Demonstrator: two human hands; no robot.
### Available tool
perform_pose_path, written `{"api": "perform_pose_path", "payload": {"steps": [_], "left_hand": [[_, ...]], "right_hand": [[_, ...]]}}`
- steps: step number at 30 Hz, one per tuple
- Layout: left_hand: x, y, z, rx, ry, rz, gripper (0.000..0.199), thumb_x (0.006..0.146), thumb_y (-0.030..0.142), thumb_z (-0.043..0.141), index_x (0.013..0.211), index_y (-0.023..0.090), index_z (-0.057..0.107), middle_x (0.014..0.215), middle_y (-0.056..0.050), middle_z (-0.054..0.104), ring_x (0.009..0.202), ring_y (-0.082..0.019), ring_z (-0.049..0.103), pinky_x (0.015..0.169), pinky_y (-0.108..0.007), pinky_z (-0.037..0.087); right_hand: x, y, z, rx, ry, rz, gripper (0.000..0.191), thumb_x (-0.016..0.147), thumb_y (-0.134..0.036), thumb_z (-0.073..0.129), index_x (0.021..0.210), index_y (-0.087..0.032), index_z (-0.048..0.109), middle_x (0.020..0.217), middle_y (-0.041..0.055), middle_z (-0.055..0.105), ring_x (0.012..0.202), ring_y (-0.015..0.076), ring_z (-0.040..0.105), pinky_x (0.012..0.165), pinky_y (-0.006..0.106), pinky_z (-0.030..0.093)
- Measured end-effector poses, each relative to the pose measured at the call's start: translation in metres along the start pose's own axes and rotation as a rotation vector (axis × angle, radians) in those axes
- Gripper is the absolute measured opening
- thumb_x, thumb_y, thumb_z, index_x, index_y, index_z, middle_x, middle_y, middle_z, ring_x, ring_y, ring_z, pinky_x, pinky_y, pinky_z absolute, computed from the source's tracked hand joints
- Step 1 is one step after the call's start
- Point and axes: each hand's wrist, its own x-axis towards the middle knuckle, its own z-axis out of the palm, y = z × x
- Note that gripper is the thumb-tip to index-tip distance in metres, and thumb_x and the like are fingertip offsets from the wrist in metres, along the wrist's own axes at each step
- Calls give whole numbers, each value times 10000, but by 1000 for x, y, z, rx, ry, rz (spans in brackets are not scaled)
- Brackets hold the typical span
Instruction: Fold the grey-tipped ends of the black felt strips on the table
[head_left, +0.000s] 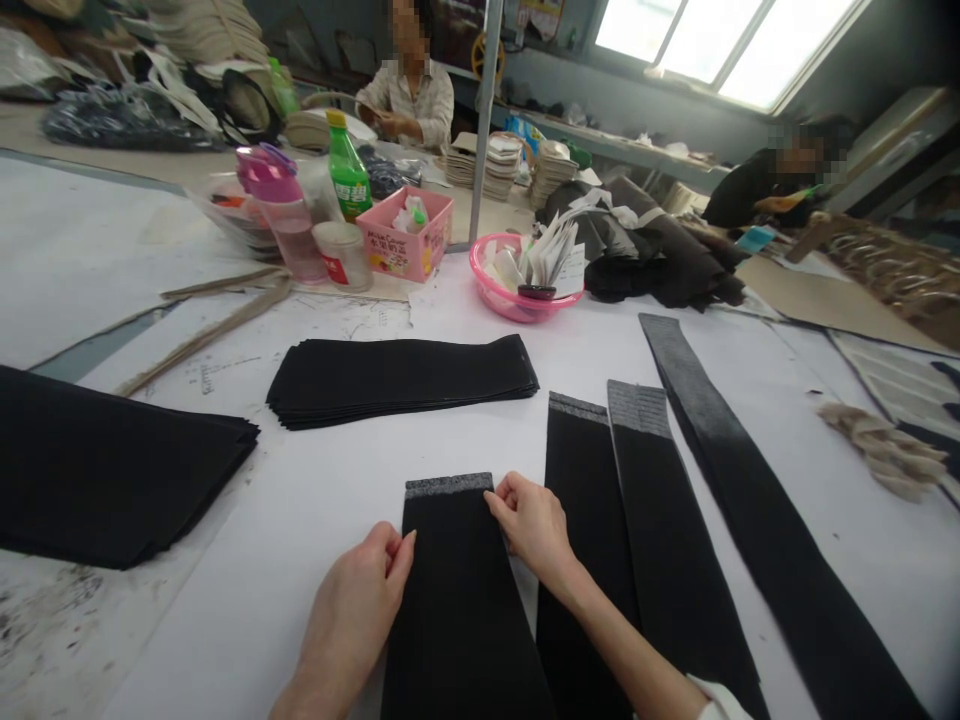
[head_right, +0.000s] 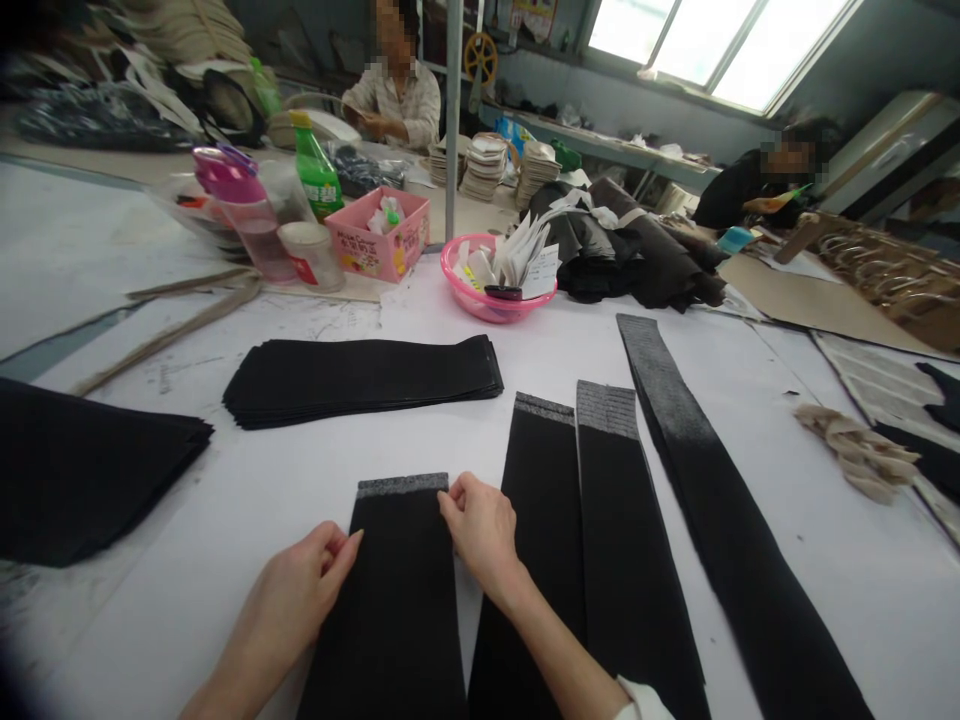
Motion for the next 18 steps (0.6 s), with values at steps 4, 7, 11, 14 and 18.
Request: {"api": "perform_pose_path", "payload": {"steps": [4, 7, 11, 14, 18], "left_hand": [[-1, -1, 1, -10, 4, 9, 347, 930, 430, 363, 652, 226, 400, 513, 45, 490, 477, -136, 415, 517, -252, 228], [-1, -2, 1, -4, 7, 12, 340, 930, 421, 369, 653, 225, 397, 514, 47, 488, 477, -134, 396, 525, -256, 235], [-1, -1, 1, -10, 6, 10, 332, 929, 413, 374, 655, 226, 397, 514, 48, 489, 479, -133, 391, 529, -258, 240], [-1, 2, 0, -9, 2, 1, 330, 930, 403, 376, 653, 224, 395, 517, 47, 491, 479, -132, 400, 527, -259, 236], [-1, 4, -3, 7, 14, -4, 314, 928, 379, 384, 656, 223, 396, 533, 40, 500, 489, -133, 407, 526, -260, 223]], "right_hand": [[1, 0, -1, 15, -24, 19, 209, 857, -333, 594, 680, -224, 567, 569, -59, 611, 514, 110, 547, 514, 208, 271], [1, -1, -1, 21, -34, 23, 212, 852, -333, 594, 673, -224, 564, 568, -59, 610, 510, 110, 549, 509, 206, 277], [2, -2, -3, 32, -54, 46, 199, 848, -327, 590, 677, -227, 569, 576, -61, 611, 497, 105, 548, 508, 202, 286], [2, -3, -4, 30, -68, 62, 192, 843, -323, 593, 678, -227, 568, 586, -63, 616, 489, 102, 550, 506, 201, 289], [4, -5, -5, 26, -85, 76, 207, 847, -325, 590, 670, -224, 555, 560, -69, 608, 485, 103, 555, 503, 202, 283]]}}
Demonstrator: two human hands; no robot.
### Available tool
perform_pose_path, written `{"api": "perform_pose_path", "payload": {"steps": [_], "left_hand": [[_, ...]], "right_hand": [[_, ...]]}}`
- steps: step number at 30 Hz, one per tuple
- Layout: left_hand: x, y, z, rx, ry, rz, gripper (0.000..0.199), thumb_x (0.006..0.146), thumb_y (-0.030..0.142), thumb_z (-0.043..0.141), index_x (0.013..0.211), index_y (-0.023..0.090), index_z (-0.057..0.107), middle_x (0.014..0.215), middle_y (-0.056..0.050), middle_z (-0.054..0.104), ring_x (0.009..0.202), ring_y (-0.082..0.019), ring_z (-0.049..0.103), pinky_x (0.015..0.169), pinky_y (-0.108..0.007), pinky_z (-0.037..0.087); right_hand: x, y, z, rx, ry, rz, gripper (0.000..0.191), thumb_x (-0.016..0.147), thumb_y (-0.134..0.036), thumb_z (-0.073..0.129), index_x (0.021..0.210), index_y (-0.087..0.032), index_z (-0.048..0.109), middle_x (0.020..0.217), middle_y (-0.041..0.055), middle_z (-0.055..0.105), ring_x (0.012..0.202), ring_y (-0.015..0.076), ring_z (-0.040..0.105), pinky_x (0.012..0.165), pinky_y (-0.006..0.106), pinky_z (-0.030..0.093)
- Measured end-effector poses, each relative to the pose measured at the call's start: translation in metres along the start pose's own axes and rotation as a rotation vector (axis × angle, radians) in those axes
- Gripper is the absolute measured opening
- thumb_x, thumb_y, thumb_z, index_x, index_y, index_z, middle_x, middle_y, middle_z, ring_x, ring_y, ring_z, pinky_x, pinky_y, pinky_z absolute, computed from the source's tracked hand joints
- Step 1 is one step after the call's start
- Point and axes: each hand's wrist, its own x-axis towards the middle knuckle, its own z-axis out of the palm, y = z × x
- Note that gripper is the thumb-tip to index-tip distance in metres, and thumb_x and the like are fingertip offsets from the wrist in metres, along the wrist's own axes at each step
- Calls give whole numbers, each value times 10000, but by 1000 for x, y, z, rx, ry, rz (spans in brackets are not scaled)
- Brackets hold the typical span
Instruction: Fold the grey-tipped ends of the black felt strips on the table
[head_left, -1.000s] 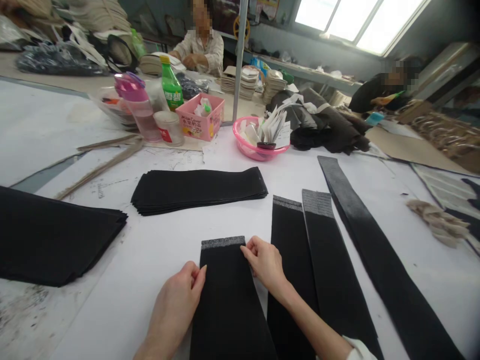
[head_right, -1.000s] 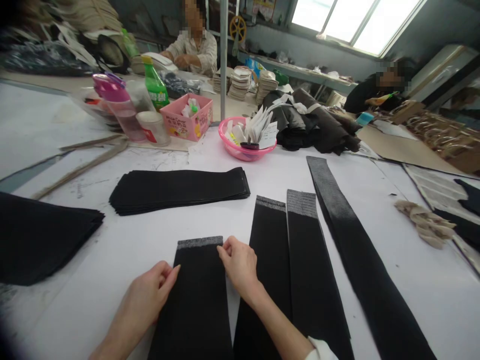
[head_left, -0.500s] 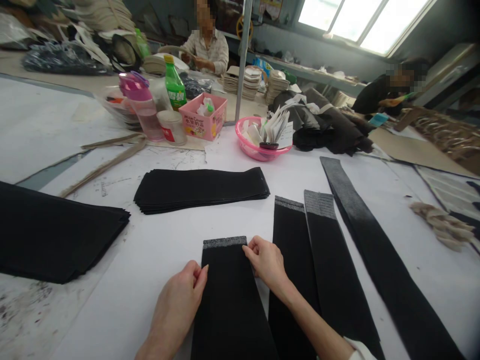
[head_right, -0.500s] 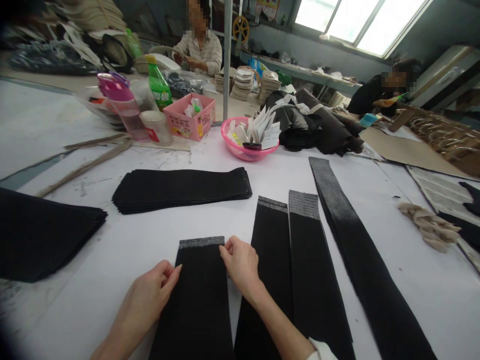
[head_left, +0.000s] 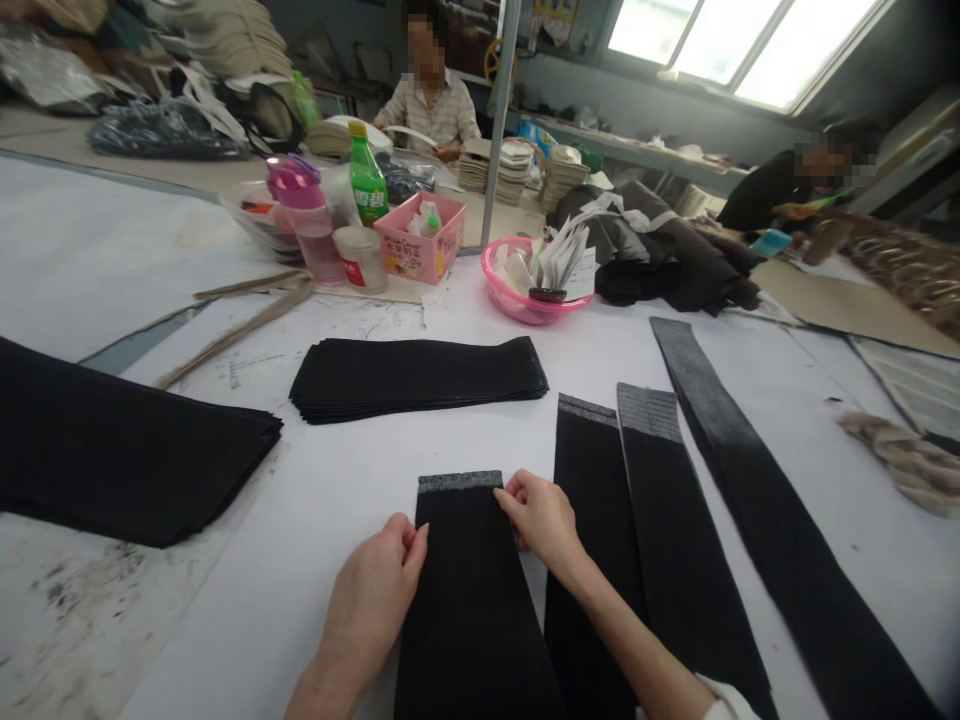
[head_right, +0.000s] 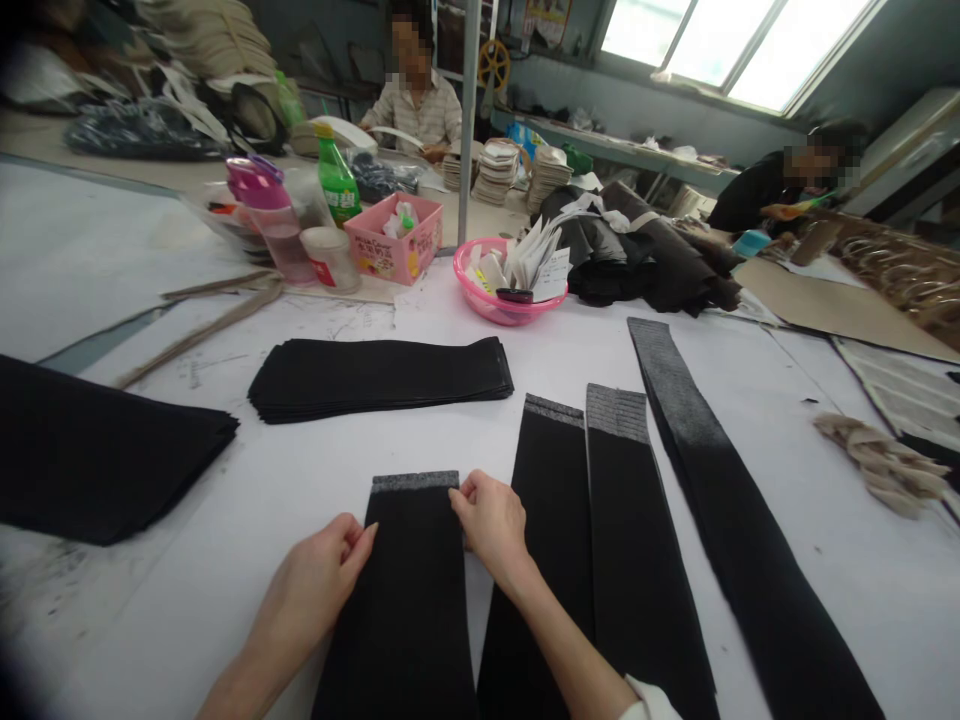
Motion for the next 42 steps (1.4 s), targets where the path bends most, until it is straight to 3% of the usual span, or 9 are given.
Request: {"api": "perform_pose_path", "payload": {"steps": [8, 12, 17, 20, 22, 24, 26, 36, 42], "left_hand": [[-3, 3, -2, 58, 29, 20, 299, 934, 357, 394, 667, 223, 395, 551, 26, 528, 504, -142, 467, 520, -265, 221], [-7, 6, -1, 158, 73, 34, 249, 944, 355, 391, 739, 220, 433, 587, 14, 578, 530, -158, 545, 511, -272, 215], [-16, 10, 0, 322, 160, 52, 224, 962, 360, 353, 891, 205, 497, 656, -4, 627, 552, -180, 592, 496, -276, 270], [-16, 10, 2, 381, 341, 236, 181, 942, 238, 402, 1054, 178, 532, 949, -83, 668, 822, -235, 631, 665, -335, 434], [-12, 8, 5, 398, 404, 477, 304, 907, 105, 419, 1185, 174, 521, 1204, -112, 605, 1097, -261, 552, 897, -404, 423], [-6, 6, 9, 413, 374, 660, 429, 881, 25, 402, 1269, 183, 496, 1341, -89, 532, 1226, -256, 467, 1019, -433, 354], [-2, 4, 11, 429, 320, 723, 462, 882, 10, 379, 1298, 179, 487, 1387, -69, 501, 1253, -245, 448, 1046, -437, 337], [0, 4, 7, 432, 302, 736, 483, 881, 24, 359, 1312, 198, 489, 1402, -56, 492, 1253, -234, 452, 1048, -464, 341], [0, 3, 8, 431, 319, 758, 472, 879, 27, 364, 1298, 196, 499, 1365, -63, 527, 1232, -243, 471, 1049, -483, 342]], "right_hand": [[-4, 0, 1, -103, 89, -55, 180, 848, -341, 633, 742, -235, 533, 599, -75, 610, 598, 134, 579, 503, 219, 240], [-12, -1, 4, -228, 200, -222, 105, 873, -294, 635, 887, -256, 539, 722, -62, 600, 596, 123, 539, 514, 229, 260], [-16, -2, 6, -362, 252, -476, 125, 935, -197, 555, 973, -302, 610, 953, 3, 569, 842, 153, 538, 607, 227, 347], [-14, 0, 7, -408, 243, -515, 155, 957, -201, 522, 985, -304, 635, 959, 14, 570, 868, 164, 514, 643, 239, 373], [-14, 2, 8, -428, 245, -528, 145, 961, -214, 521, 979, -293, 641, 961, 17, 574, 867, 167, 504, 656, 246, 380], [-14, 3, 9, -445, 258, -548, 133, 963, -223, 522, 956, -279, 643, 961, 20, 575, 866, 170, 498, 673, 254, 381], [-14, 5, 10, -452, 268, -571, 131, 964, -222, 522, 942, -268, 643, 955, 21, 576, 864, 171, 496, 693, 260, 380], [-2, -2, -12, -258, 221, -503, 46, 883, -221, 649, 908, -258, 636, 891, -18, 595, 854, 153, 553, 678, 239, 400], [11, -28, -4, -330, 160, -656, 191, 840, -295, 712, 1008, -243, 637, 991, 19, 610, 962, 195, 522, 775, 280, 415]]}}
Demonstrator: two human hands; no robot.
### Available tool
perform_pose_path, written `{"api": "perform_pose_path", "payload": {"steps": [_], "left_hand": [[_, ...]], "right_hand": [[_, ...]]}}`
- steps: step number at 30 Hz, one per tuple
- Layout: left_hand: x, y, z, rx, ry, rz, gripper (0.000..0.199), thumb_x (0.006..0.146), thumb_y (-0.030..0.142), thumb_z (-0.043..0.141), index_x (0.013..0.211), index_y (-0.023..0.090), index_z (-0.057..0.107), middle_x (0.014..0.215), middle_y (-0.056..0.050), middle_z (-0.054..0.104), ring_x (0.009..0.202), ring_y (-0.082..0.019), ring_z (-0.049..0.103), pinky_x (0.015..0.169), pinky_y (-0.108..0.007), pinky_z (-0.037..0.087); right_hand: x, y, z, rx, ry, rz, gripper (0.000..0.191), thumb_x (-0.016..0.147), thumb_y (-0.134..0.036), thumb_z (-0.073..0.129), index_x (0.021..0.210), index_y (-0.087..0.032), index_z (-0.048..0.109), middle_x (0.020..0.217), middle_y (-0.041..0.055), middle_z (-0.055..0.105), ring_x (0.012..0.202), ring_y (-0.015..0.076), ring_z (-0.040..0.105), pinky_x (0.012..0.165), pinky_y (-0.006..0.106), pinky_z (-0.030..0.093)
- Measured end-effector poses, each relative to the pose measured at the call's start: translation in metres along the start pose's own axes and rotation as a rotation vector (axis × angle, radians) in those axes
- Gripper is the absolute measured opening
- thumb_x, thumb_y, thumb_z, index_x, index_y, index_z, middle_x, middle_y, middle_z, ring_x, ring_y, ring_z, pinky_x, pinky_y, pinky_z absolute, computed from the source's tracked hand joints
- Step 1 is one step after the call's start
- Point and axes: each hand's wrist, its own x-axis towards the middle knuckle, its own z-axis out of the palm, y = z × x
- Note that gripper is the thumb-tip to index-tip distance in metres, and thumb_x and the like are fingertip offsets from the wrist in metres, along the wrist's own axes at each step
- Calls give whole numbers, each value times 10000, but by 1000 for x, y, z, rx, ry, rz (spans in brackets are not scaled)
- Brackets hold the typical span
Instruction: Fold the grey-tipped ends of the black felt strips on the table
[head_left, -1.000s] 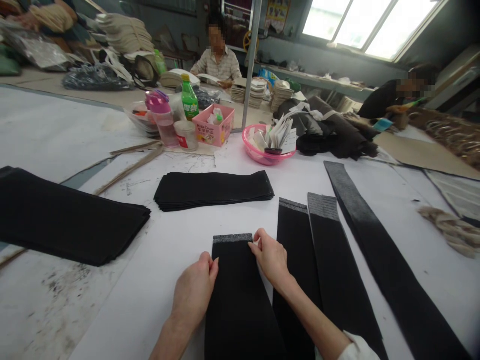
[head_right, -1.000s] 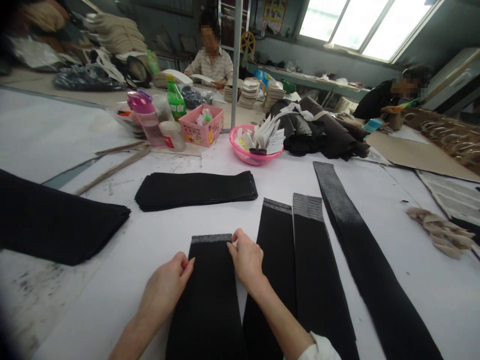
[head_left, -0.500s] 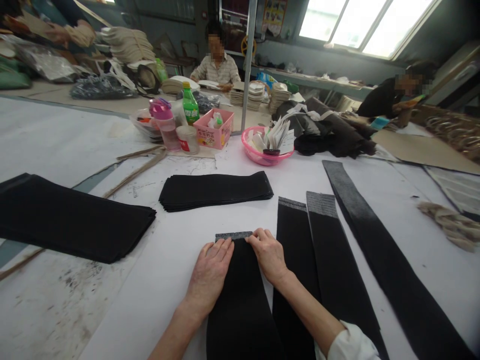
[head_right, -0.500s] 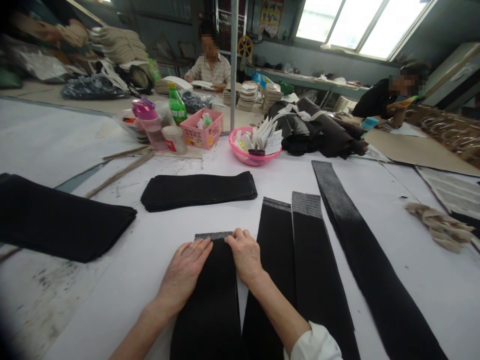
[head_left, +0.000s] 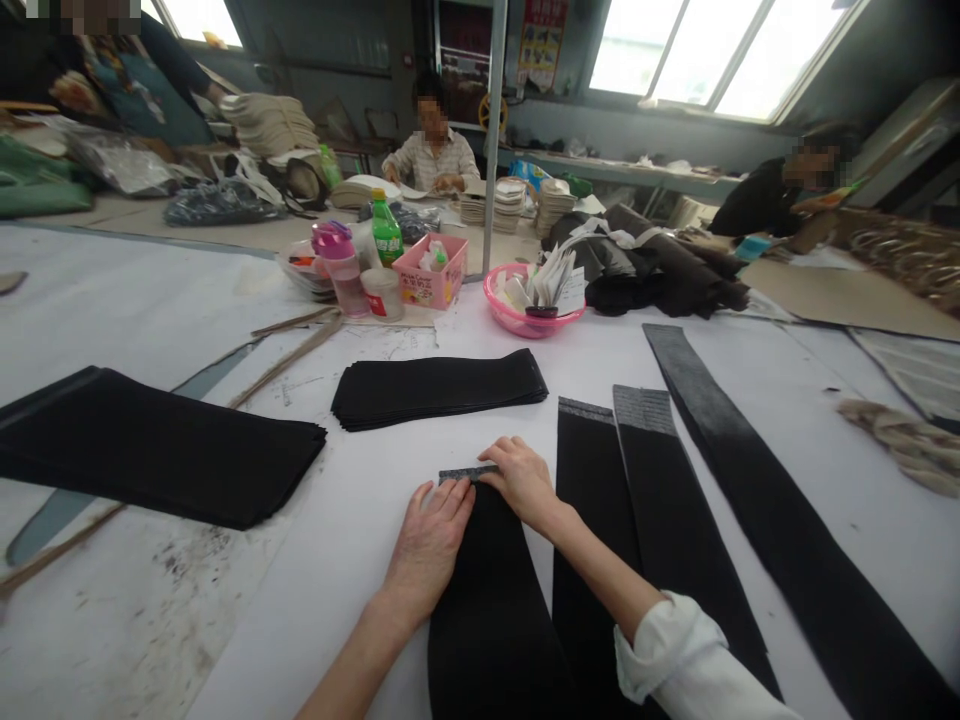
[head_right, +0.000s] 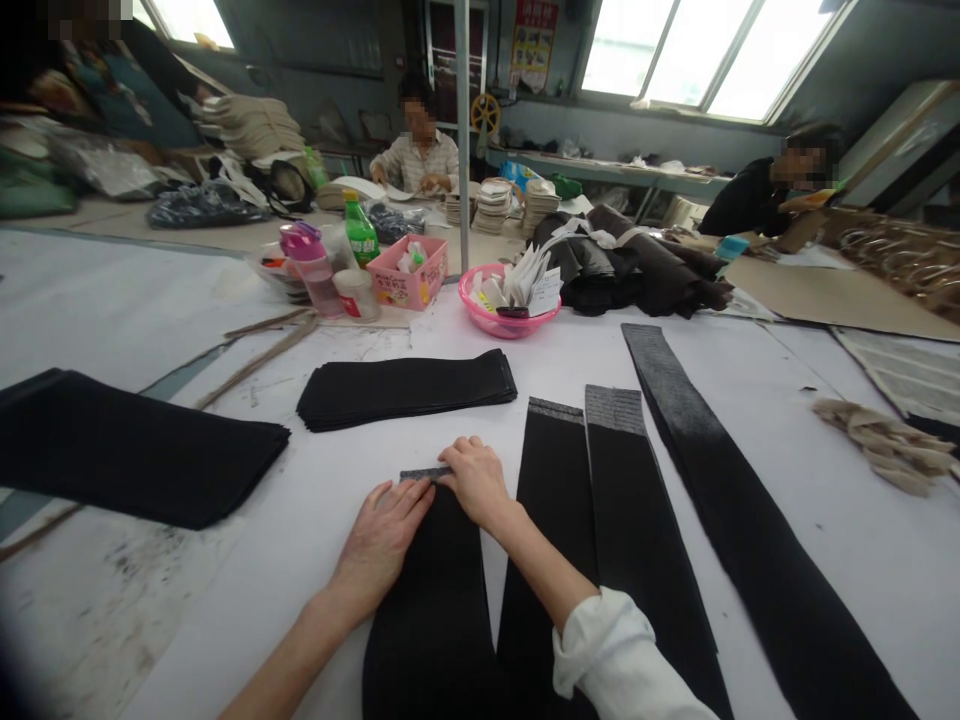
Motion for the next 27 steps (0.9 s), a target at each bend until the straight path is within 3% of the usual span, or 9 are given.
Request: {"api": "perform_pose_path", "payload": {"steps": [4, 9, 13, 16, 20, 27], "left_hand": [[3, -6, 1, -77, 20, 15, 430, 898, 40, 382, 1270, 207, 518, 1340, -55, 544, 1209, -232, 482, 1046, -465, 352], [18, -20, 3, -262, 54, -29, 217, 941, 180, 436, 1056, 190, 619, 1150, -52, 613, 1057, -194, 540, 932, -356, 446], [28, -32, -1, -258, 56, -69, 172, 929, 190, 458, 981, 179, 622, 1108, -74, 588, 1030, -216, 525, 884, -370, 449], [31, -38, -5, -229, 29, -82, 155, 889, 181, 532, 1025, 197, 604, 1057, -62, 598, 978, -223, 528, 836, -374, 443], [35, -43, -8, -162, -38, -97, 282, 857, 171, 575, 1136, 205, 562, 1107, -66, 574, 1016, -223, 508, 855, -369, 433], [40, -45, -8, -167, -76, -68, 264, 852, 173, 585, 1112, 216, 576, 1102, -54, 571, 1028, -216, 500, 855, -354, 430]], "right_hand": [[12, -3, 3, -75, -102, -50, 203, 818, -318, 736, 964, -222, 634, 980, 29, 606, 954, 210, 511, 747, 301, 394], [21, -3, -1, -111, -173, -87, 159, 817, -302, 739, 876, -208, 625, 908, 30, 612, 906, 215, 515, 706, 301, 358], [26, -3, -2, -100, -196, -109, 176, 807, -294, 749, 867, -200, 614, 908, 35, 610, 894, 216, 517, 686, 292, 347], [29, -2, -1, -83, -203, -120, 191, 802, -284, 753, 878, -199, 599, 931, 38, 603, 901, 213, 514, 689, 288, 345], [29, 1, 1, -53, -221, -134, 211, 794, -250, 760, 899, -211, 582, 865, 9, 617, 864, 199, 518, 679, 281, 337], [20, 6, 4, 48, -158, -170, 169, 823, -218, 729, 960, -241, 633, 931, -4, 645, 887, 187, 503, 713, 284, 337]]}}
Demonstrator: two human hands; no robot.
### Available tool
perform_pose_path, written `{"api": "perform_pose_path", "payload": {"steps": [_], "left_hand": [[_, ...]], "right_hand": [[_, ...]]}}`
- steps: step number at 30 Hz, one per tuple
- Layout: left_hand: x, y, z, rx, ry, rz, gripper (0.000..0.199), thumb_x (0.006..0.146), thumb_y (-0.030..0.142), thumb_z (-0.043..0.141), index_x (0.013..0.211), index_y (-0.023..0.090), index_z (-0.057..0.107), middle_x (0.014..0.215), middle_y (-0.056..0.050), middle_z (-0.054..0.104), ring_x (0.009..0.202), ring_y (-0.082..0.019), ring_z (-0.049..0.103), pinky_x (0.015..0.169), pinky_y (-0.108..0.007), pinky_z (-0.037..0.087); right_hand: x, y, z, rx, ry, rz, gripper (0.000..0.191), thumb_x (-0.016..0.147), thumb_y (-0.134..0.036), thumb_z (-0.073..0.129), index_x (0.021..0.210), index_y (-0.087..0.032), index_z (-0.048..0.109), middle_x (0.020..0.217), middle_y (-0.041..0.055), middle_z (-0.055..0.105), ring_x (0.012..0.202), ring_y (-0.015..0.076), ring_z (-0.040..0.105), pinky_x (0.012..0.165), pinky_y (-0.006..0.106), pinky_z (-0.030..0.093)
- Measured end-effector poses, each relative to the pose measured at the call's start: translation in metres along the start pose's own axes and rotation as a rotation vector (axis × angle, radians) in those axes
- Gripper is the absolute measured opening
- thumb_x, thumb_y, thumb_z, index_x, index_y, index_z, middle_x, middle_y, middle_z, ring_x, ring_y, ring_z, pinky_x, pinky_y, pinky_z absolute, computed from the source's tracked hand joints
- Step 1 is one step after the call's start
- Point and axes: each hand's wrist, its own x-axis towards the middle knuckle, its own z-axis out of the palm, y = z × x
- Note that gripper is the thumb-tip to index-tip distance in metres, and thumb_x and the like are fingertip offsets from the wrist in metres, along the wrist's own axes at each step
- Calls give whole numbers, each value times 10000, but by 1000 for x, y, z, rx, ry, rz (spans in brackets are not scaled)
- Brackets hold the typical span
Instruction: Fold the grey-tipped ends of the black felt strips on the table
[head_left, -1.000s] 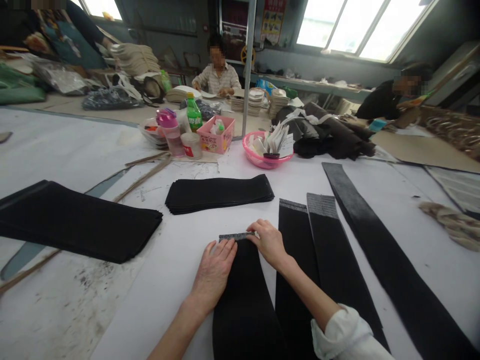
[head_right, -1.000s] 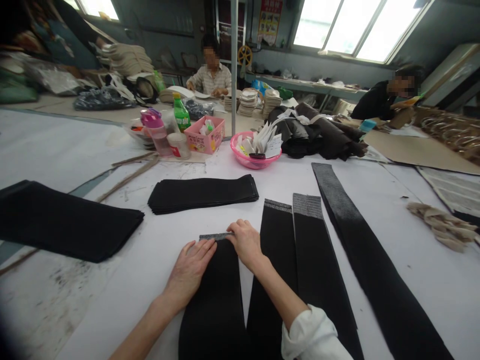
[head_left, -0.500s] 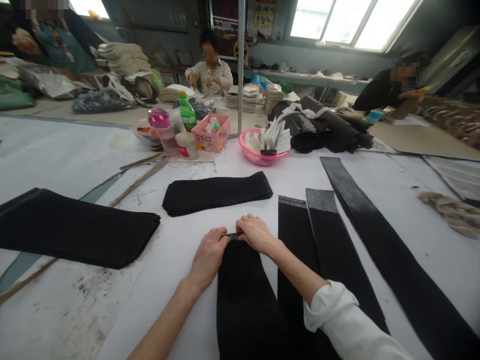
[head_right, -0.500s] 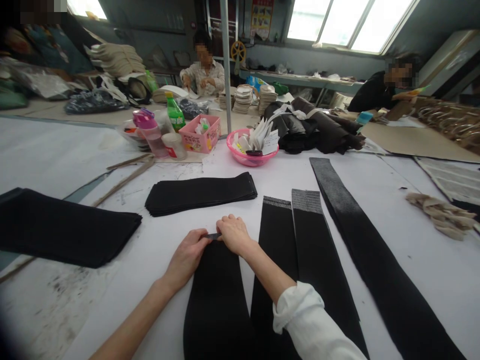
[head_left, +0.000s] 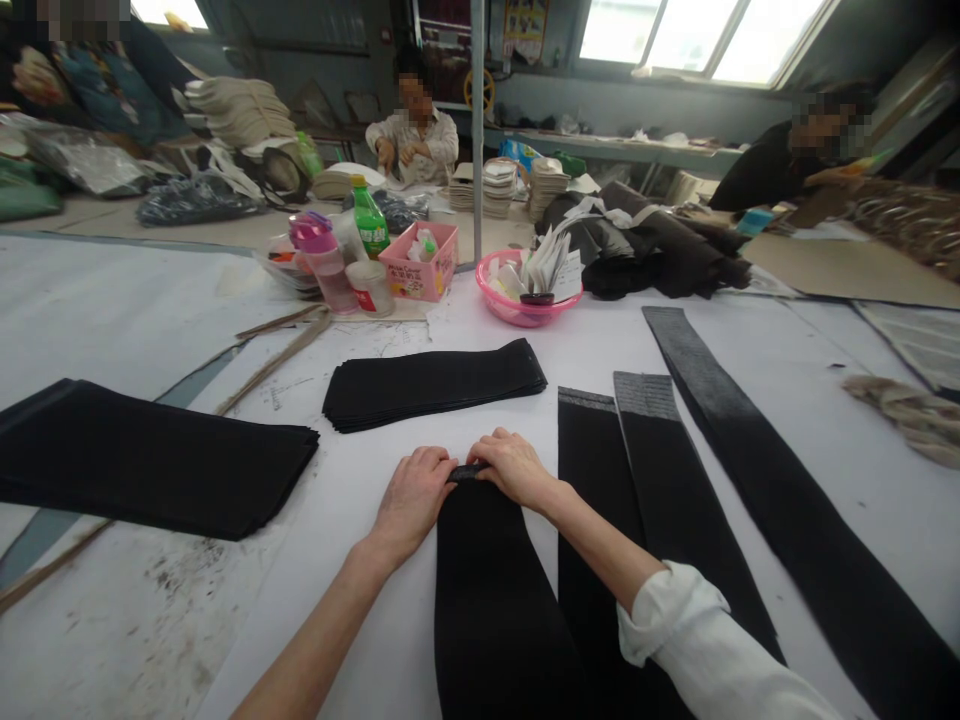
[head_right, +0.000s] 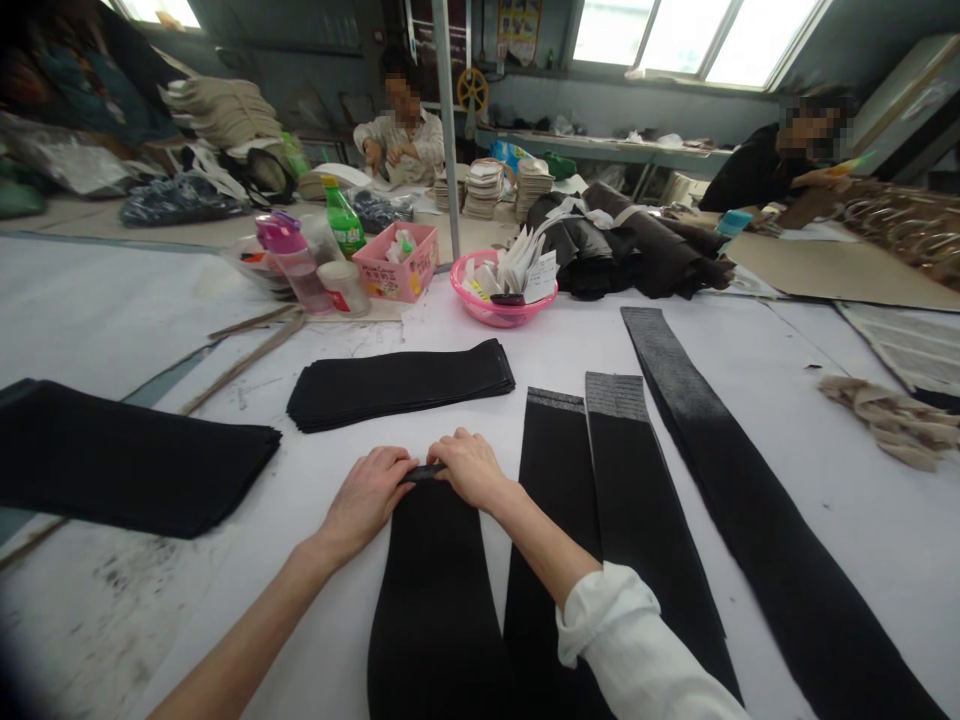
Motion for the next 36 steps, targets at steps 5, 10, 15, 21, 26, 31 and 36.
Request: {"api": "perform_pose_path", "payload": {"steps": [5, 10, 15, 21, 26, 31, 36], "left_hand": [[-1, 2, -1, -14, 2, 8, 190, 858, 164, 568, 1044, 203, 579, 1051, -49, 570, 1002, -212, 499, 849, -355, 426], [-6, 8, 1, 16, 38, 27, 195, 885, 143, 516, 1066, 187, 572, 976, -53, 549, 955, -214, 487, 842, -359, 429], [-10, 9, 9, 106, 91, 85, 181, 937, 155, 425, 968, 152, 603, 900, -65, 544, 936, -224, 486, 840, -375, 437], [-14, 5, 21, 170, 165, 139, 171, 903, 121, 500, 1035, 137, 607, 1049, -88, 568, 1090, -252, 457, 936, -390, 427], [-16, 6, 20, 226, 166, 138, 202, 899, 128, 511, 1074, 139, 611, 986, -79, 574, 1018, -248, 487, 897, -387, 456], [-15, 4, 17, 250, 176, 160, 226, 898, 125, 514, 1106, 133, 604, 997, -82, 576, 1030, -249, 484, 888, -378, 459], [-14, 1, 16, 306, 129, 230, 260, 890, 113, 522, 1142, 107, 584, 1061, -99, 569, 1091, -264, 467, 918, -383, 445]], "right_hand": [[-8, 5, 5, 71, 79, -20, 114, 830, -225, 723, 930, -249, 673, 906, -13, 640, 884, 177, 489, 744, 276, 352], [-12, 12, 13, 104, 137, -67, 44, 869, -264, 680, 907, -261, 700, 889, -13, 630, 887, 170, 482, 777, 268, 361], [-14, 15, 18, 53, 171, -122, 137, 933, -314, 584, 900, -260, 706, 913, 4, 627, 891, 168, 477, 772, 273, 350], [-16, 18, 26, -43, 235, -208, 171, 956, -300, 548, 906, -241, 701, 932, 23, 615, 862, 174, 468, 730, 298, 340], [-18, 20, 29, -68, 239, -235, 171, 958, -246, 540, 1050, -285, 679, 967, 32, 599, 894, 187, 471, 755, 314, 350], [-20, 17, 28, -92, 222, -248, 191, 966, -229, 519, 1075, -281, 667, 970, 39, 586, 899, 191, 471, 771, 324, 361], [-22, 14, 29, -117, 230, -249, 200, 975, -221, 499, 1105, -271, 643, 971, 46, 572, 893, 193, 472, 780, 331, 369]]}}
